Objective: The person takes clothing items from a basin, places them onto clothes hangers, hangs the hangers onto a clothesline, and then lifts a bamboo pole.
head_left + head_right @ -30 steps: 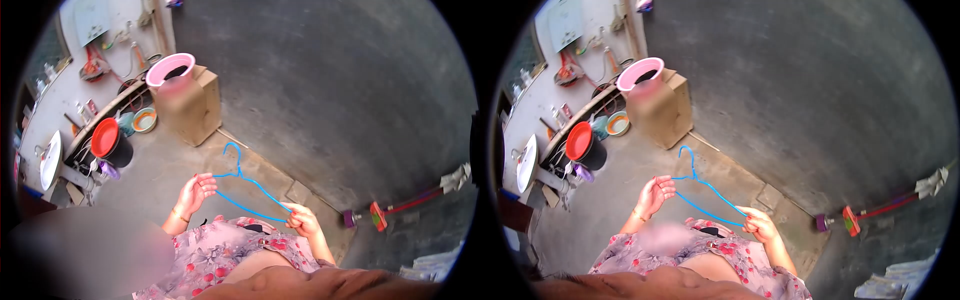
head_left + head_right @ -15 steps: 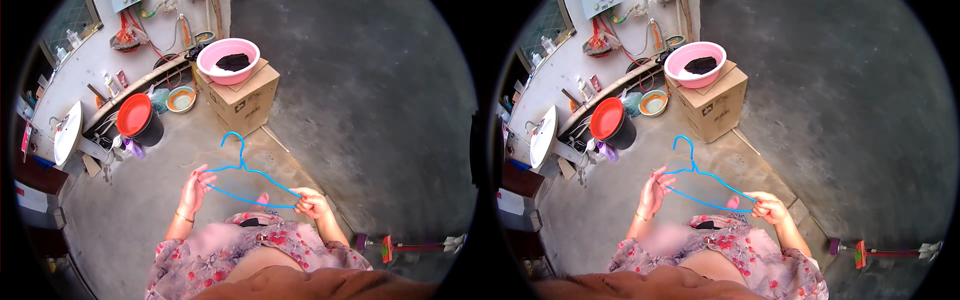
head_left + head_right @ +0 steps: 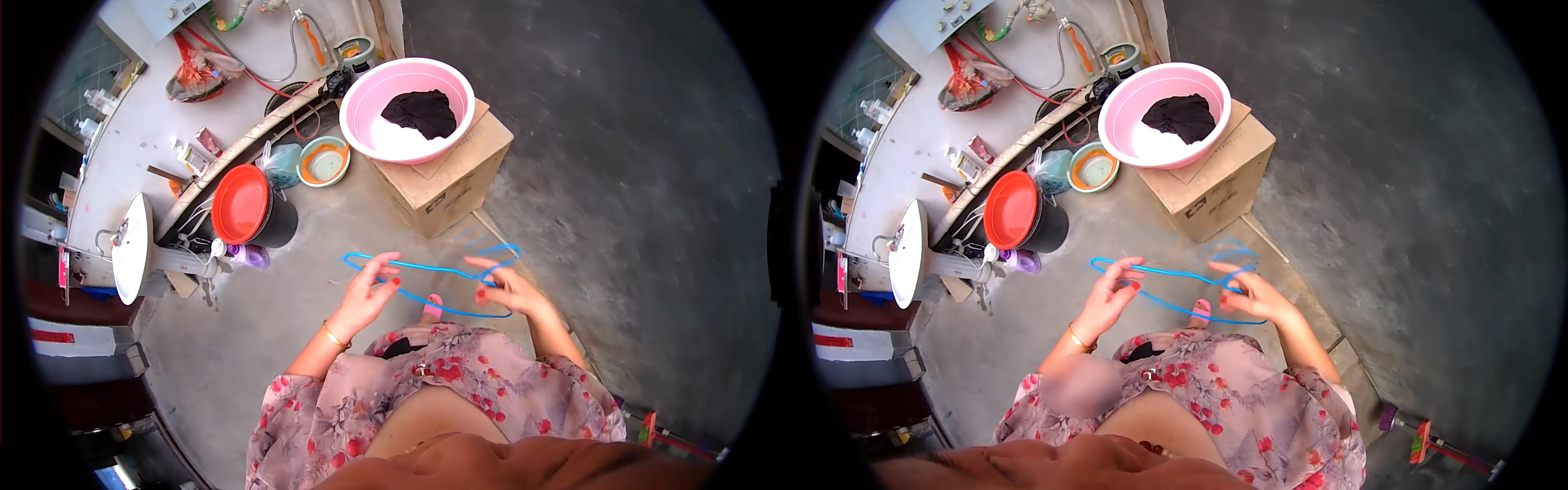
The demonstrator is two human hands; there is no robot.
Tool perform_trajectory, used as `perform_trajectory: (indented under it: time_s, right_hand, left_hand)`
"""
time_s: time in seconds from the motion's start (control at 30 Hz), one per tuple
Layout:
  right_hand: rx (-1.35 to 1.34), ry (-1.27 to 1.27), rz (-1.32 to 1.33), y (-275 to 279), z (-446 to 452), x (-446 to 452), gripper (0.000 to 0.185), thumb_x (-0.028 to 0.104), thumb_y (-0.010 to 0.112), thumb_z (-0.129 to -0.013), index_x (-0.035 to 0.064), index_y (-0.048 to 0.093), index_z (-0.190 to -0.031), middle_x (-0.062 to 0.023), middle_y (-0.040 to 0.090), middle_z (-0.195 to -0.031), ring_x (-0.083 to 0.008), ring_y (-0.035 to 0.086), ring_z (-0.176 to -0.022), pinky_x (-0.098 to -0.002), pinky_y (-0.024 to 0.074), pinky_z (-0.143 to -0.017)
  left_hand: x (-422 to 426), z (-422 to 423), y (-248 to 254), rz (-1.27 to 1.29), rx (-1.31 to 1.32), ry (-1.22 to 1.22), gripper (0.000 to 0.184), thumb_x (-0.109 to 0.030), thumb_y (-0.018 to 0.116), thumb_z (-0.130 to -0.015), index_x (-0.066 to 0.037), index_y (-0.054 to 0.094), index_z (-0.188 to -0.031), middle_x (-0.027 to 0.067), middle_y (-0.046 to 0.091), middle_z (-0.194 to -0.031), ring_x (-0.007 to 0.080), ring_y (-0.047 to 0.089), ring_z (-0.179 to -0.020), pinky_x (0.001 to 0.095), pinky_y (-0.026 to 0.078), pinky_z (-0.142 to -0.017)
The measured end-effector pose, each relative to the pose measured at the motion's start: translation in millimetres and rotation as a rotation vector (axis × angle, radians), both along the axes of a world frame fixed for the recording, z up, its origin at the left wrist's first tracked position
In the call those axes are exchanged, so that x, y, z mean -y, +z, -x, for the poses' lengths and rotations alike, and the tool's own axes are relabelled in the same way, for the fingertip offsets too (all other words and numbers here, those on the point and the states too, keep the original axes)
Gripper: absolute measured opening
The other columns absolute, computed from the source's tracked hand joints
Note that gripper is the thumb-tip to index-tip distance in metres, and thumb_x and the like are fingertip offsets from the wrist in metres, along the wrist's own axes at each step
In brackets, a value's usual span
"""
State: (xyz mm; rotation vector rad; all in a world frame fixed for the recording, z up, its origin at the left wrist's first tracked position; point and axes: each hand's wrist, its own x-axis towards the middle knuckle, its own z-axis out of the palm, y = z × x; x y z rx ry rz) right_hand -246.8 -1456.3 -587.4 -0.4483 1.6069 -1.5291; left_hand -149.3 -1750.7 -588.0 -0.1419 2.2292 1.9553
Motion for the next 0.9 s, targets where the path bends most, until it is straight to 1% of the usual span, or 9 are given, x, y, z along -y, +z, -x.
perform_trajectory:
  time_s: [0.1, 0.13, 0.27, 0.37, 0.4, 0.53, 0.7, 0.73, 0.9]
  right_hand:
    - [0.169, -0.062, -0.055, -3, 49, 34, 0.037, 0.014, 0.049, -0.091, 0.0092, 0.053, -0.127, 0.0018, 0.052, -0.068, -0.0065, 0.051, -0.062, -0.0214, 0.0401, -0.055]
    - [0.225, -0.123, -0.022, -7, 58, 43, 0.032, 0.02, 0.046, -0.095, 0.0091, 0.058, -0.121, 0.0024, 0.051, -0.066, -0.0048, 0.046, -0.056, -0.0201, 0.0335, -0.048]
    - [0.23, -0.194, -0.04, -11, 88, 48, 0.029, 0.015, 0.047, -0.094, 0.0083, 0.059, -0.119, 0.0027, 0.052, -0.065, -0.004, 0.044, -0.055, -0.0196, 0.0301, -0.047]
    - [0.167, -0.405, -0.117, -12, 95, 43, 0.026, 0.011, 0.047, -0.092, 0.007, 0.063, -0.112, 0.0028, 0.052, -0.066, -0.0045, 0.045, -0.055, -0.0196, 0.0304, -0.047]
    - [0.122, -0.484, -0.164, -9, 94, 43, 0.025, 0.01, 0.047, -0.091, 0.0067, 0.064, -0.109, 0.0027, 0.053, -0.066, -0.0048, 0.045, -0.055, -0.0198, 0.0304, -0.047]
    - [0.05, -0.799, -0.482, 13, 78, 53, 0.023, 0.012, 0.048, -0.091, 0.0067, 0.066, -0.104, 0.0024, 0.053, -0.062, -0.0052, 0.043, -0.052, -0.021, 0.0311, -0.047]
    - [-0.034, -1.028, -0.681, 39, 59, 90, 0.023, 0.015, 0.05, -0.091, 0.006, 0.065, -0.105, 0.0008, 0.053, -0.058, -0.0058, 0.045, -0.053, -0.022, 0.0327, -0.049]
    - [-0.034, -1.073, -0.681, 45, 58, 100, 0.023, 0.014, 0.05, -0.091, 0.0052, 0.065, -0.106, 0.0, 0.054, -0.058, -0.0064, 0.045, -0.053, -0.023, 0.0336, -0.049]
    - [-0.027, -1.167, -0.818, 69, 48, 135, 0.023, 0.012, 0.052, -0.089, 0.0043, 0.065, -0.106, -0.0001, 0.056, -0.059, -0.007, 0.046, -0.054, -0.0235, 0.0343, -0.05]
  left_hand:
    - [4, 43, 2, 0.008, 0.006, -0.106, 0.05, 0.002, 0.054, -0.084, -0.005, 0.042, -0.132, 0.0093, 0.048, -0.131, 0.0189, 0.054, -0.111, 0.0318, 0.043, -0.093]
    - [9, 56, 0, -0.012, -0.022, -0.107, 0.05, 0.002, 0.054, -0.085, -0.005, 0.042, -0.132, 0.0098, 0.047, -0.132, 0.0189, 0.054, -0.111, 0.0317, 0.043, -0.093]
    - [50, 117, 3, -0.259, 0.126, -0.213, 0.048, -0.001, 0.053, -0.087, -0.004, 0.042, -0.133, 0.0107, 0.05, -0.128, 0.0172, 0.054, -0.11, 0.0305, 0.044, -0.093]
    - [98, 180, -9, -0.209, 0.137, -0.368, 0.045, -0.002, 0.051, -0.088, -0.004, 0.044, -0.132, 0.0091, 0.056, -0.12, 0.0153, 0.055, -0.107, 0.0296, 0.044, -0.093]
    - [107, 206, -10, -0.101, 0.096, -0.33, 0.04, -0.004, 0.051, -0.089, -0.004, 0.047, -0.129, 0.0072, 0.061, -0.111, 0.0139, 0.057, -0.102, 0.0288, 0.046, -0.09]
    - [135, 322, -60, 0.058, -0.054, -0.32, 0.035, -0.004, 0.053, -0.086, -0.003, 0.053, -0.121, 0.0058, 0.062, -0.1, 0.0126, 0.058, -0.094, 0.0268, 0.047, -0.084]
    - [112, 419, -138, 0.509, -0.185, -0.584, 0.027, -0.012, 0.064, -0.079, -0.002, 0.055, -0.102, 0.0152, 0.06, -0.091, 0.0268, 0.059, -0.09, 0.0352, 0.048, -0.08]
    - [101, 430, -158, 0.561, -0.218, -0.636, 0.037, -0.018, 0.066, -0.076, 0.002, 0.054, -0.103, 0.021, 0.056, -0.101, 0.0338, 0.055, -0.102, 0.0409, 0.047, -0.083]
    - [51, 446, -177, 1.023, -0.164, -0.572, 0.044, -0.025, 0.063, -0.078, 0.004, 0.049, -0.107, 0.0199, 0.049, -0.113, 0.0347, 0.053, -0.105, 0.0434, 0.048, -0.084]
